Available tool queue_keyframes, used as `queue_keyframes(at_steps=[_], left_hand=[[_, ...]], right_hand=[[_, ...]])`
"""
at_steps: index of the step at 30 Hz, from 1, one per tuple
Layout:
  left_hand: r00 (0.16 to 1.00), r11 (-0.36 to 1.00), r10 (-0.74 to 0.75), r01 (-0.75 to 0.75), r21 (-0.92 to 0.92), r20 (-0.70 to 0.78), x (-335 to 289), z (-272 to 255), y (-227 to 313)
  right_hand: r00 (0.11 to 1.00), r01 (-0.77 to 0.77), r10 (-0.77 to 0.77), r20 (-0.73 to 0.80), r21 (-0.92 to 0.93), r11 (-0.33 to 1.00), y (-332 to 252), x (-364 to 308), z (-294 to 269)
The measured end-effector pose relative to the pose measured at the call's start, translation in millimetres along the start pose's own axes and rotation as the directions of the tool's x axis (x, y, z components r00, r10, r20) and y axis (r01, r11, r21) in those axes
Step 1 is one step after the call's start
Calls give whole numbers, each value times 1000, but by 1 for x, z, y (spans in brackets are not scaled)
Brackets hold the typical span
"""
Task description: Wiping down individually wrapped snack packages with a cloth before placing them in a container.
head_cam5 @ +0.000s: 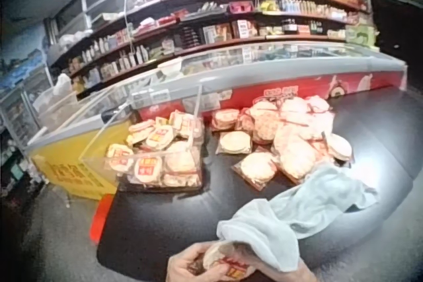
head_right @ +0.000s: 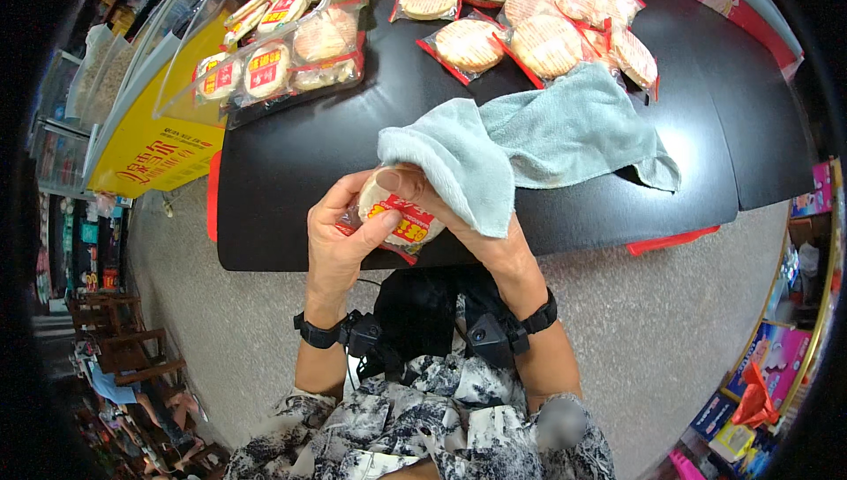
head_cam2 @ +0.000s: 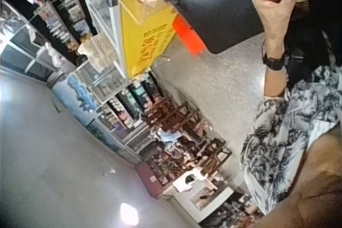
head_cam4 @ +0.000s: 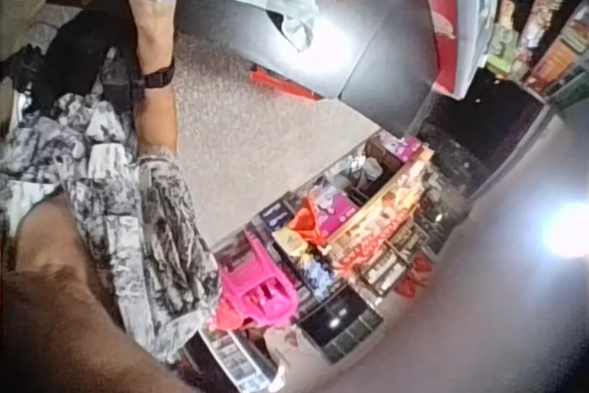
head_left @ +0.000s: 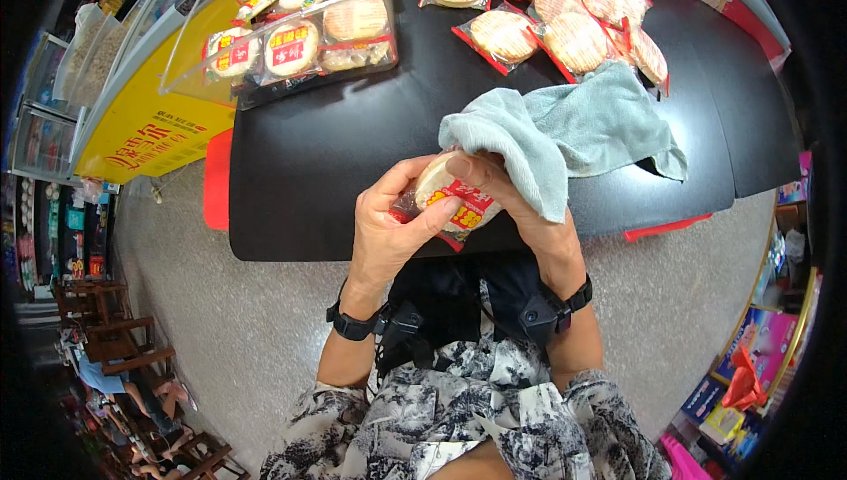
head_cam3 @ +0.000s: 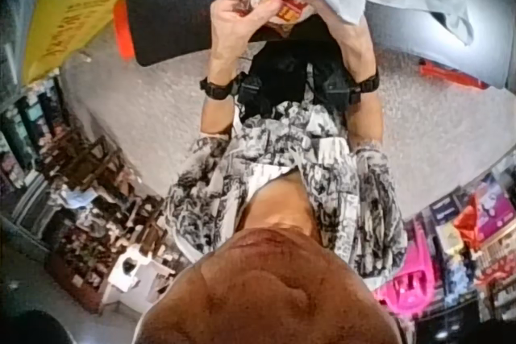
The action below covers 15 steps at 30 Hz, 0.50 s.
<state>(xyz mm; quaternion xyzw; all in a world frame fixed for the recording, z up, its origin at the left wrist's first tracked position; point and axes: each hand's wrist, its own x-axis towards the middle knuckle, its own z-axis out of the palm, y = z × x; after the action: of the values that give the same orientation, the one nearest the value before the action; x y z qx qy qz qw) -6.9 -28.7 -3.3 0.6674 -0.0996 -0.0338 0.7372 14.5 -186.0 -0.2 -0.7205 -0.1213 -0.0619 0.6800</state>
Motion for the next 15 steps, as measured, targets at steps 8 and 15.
queue_keyframes(at_steps=[8, 15], left_hand=[[999, 1000, -22, 22, -12, 33, 0, -1, 5], [997, 996, -62, 59, 66, 43, -4, 2, 27]], right_hand=[[990, 111, -108, -90, 34, 993, -3, -3, 3], [988, 44, -13, -153, 200, 979, 0, -13, 1]])
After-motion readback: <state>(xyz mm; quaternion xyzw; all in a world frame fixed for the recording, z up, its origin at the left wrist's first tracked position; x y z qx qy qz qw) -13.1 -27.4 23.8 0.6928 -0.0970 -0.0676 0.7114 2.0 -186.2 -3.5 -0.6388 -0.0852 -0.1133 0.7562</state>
